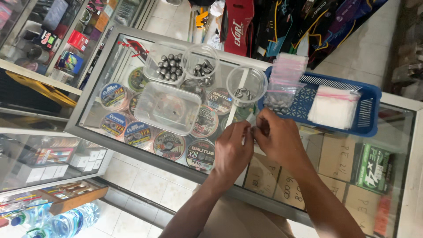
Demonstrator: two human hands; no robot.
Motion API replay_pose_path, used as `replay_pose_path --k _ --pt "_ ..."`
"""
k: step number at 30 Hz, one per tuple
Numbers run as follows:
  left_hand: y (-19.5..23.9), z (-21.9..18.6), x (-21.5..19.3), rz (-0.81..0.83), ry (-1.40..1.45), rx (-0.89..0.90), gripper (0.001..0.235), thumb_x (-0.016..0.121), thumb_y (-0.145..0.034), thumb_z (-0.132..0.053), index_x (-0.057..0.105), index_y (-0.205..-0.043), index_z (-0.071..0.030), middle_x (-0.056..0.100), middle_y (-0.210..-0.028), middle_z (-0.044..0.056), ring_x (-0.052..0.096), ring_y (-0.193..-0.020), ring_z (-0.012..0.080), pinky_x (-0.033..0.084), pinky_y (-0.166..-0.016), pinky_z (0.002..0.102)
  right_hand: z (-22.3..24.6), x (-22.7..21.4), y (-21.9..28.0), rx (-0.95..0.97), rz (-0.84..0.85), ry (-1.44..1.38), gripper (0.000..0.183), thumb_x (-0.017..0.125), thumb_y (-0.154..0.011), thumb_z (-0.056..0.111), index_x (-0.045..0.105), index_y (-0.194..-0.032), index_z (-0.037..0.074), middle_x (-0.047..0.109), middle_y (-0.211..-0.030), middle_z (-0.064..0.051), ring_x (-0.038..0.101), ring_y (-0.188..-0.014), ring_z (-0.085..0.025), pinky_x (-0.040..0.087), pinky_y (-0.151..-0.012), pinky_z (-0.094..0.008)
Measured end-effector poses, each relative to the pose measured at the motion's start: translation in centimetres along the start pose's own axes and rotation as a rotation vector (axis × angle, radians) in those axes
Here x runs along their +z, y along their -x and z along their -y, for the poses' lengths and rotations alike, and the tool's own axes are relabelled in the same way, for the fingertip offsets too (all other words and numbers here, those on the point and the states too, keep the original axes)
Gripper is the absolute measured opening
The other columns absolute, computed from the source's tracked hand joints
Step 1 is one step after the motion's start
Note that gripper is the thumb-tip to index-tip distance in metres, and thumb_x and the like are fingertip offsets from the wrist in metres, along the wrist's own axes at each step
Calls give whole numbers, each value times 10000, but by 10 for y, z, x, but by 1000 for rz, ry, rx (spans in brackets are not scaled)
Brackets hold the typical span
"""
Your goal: The person repeatedly scoops small metal fishing weights from a clear plastic container into small zip-lock bags. They seal each bag and place it into a blue basket on the glass counter.
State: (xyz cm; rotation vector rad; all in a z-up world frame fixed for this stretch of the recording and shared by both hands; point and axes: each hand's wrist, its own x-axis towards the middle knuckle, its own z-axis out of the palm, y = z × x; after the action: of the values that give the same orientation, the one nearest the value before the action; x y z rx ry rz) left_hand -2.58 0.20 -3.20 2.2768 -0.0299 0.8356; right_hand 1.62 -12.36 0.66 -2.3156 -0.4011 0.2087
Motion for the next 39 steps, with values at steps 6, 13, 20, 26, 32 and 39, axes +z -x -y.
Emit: replay_pose_path --k 6,13,20,26,32,39 --pt "-19 -1 -29 158 570 -461 154 684 -756 26 651 -906 15 694 -782 190 712 -738 318 619 -608 317 20 -13 -4 251 50 -467 300 712 -735 95 610 -1017 96 695 -799 -179 686 -657 -200 571 -632 -354" --pt "-14 5 -28 171 664 -567 160 695 -730 60 641 -877 32 692 -795 219 720 -756 298 633 -638 314 19 -5 -1 212 64 -428 242 650 -825 109 604 -1061 79 681 -831 -228 715 -764 -326 571 -661 -476" --pt "-7 6 -17 97 431 -374 100 681 -702 53 613 -720 -18 657 -647 135 690 -581 232 612 -496 252 -1 14 -3 35 -9 -90 102 650 -836 142 604 -913 95 655 -719 -144 696 -690 -297 556 -599 -427" --pt "-11 7 -10 17 164 -85 134 618 -698 59 568 -677 -63 551 -579 49 625 -506 183 587 -428 217 -2 11 -4 -73 25 55 101 586 -856 137 660 -919 108 682 -777 -132 679 -712 -315 559 -588 -421" --pt "-27 9 -14 -58 119 -30 105 604 -707 38 576 -703 -63 533 -596 30 605 -495 158 572 -420 202 3 5 3 -167 148 164 231 496 -893 127 651 -1042 40 619 -970 -167 648 -832 -345 574 -671 -452" --pt "-28 12 -19 -35 278 10 86 592 -714 42 593 -738 -41 557 -645 34 624 -530 170 584 -445 224 1 -12 -3 -156 352 38 359 495 -926 265 618 -1105 -21 526 -997 -155 601 -843 -373 524 -661 -537"
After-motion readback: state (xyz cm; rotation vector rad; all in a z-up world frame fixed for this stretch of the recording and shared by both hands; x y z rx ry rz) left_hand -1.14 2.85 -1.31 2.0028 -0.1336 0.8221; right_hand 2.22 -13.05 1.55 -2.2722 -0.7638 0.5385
